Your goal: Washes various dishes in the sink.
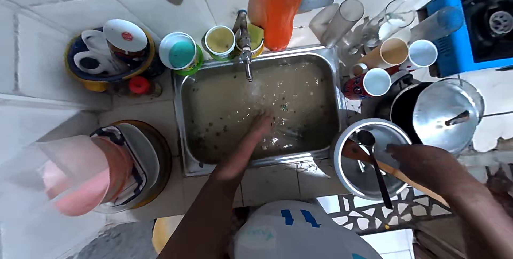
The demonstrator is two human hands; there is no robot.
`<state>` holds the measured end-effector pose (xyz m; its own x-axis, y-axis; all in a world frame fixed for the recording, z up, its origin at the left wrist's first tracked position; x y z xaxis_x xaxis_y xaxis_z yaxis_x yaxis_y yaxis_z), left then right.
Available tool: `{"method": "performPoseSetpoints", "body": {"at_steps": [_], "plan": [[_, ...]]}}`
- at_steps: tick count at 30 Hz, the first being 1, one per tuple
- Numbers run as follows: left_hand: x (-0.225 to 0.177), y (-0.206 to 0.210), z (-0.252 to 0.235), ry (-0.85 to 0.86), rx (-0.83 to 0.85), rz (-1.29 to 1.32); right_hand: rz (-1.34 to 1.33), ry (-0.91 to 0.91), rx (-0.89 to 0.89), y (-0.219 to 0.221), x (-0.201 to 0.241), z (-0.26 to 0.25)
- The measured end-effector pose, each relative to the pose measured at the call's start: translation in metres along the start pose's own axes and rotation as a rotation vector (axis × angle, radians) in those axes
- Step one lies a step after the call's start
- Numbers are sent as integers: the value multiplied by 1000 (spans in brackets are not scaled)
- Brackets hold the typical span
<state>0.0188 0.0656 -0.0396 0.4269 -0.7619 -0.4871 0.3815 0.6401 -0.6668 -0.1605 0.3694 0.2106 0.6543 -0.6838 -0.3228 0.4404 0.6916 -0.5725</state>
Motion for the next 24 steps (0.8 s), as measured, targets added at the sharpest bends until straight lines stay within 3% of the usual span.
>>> {"method": "performPoseSetpoints", "body": {"at_steps": [2, 5, 8, 11, 13, 15, 17, 18, 21, 24], "plan": [[-7, 10, -6, 27, 93, -20, -89, -24, -155, 1, 3, -6], [-11, 18, -1, 109, 68, -51, -272, -103, -409, -13, 19, -1], [-13, 17, 4, 91, 97, -48, -439, -144, -498, -30, 59, 4], [-15, 11, 11, 89, 97, -31, -503, -234, -383, -46, 133, -2], [-18, 8, 32, 5, 104, 112, -481, -378, -255, -54, 197, -14], [-27, -6, 74, -56, -3, 338, -412, -553, -228, -55, 266, -41], [-24, 2, 105, -49, -126, 332, -292, -709, -223, -48, 333, -73], [-26, 4, 110, -40, -94, 287, -232, -786, -221, -43, 362, -88], [-20, 12, 130, -79, -110, 353, -159, -922, -203, -23, 409, -113], [6, 17, 158, -250, -45, 486, -349, -793, 3, 4, 438, -127]]}}
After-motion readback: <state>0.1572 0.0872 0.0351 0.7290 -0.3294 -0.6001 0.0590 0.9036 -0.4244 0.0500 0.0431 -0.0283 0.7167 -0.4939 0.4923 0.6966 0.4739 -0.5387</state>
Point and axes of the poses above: each hand's wrist, its own z-axis away from the middle knuckle, its own y-axis out of the palm, x = y × z, the point moved 3 cm from there along -z, towards the middle knuckle, and after that the axes turned 11 degrees about y, right-handed, at the moved point
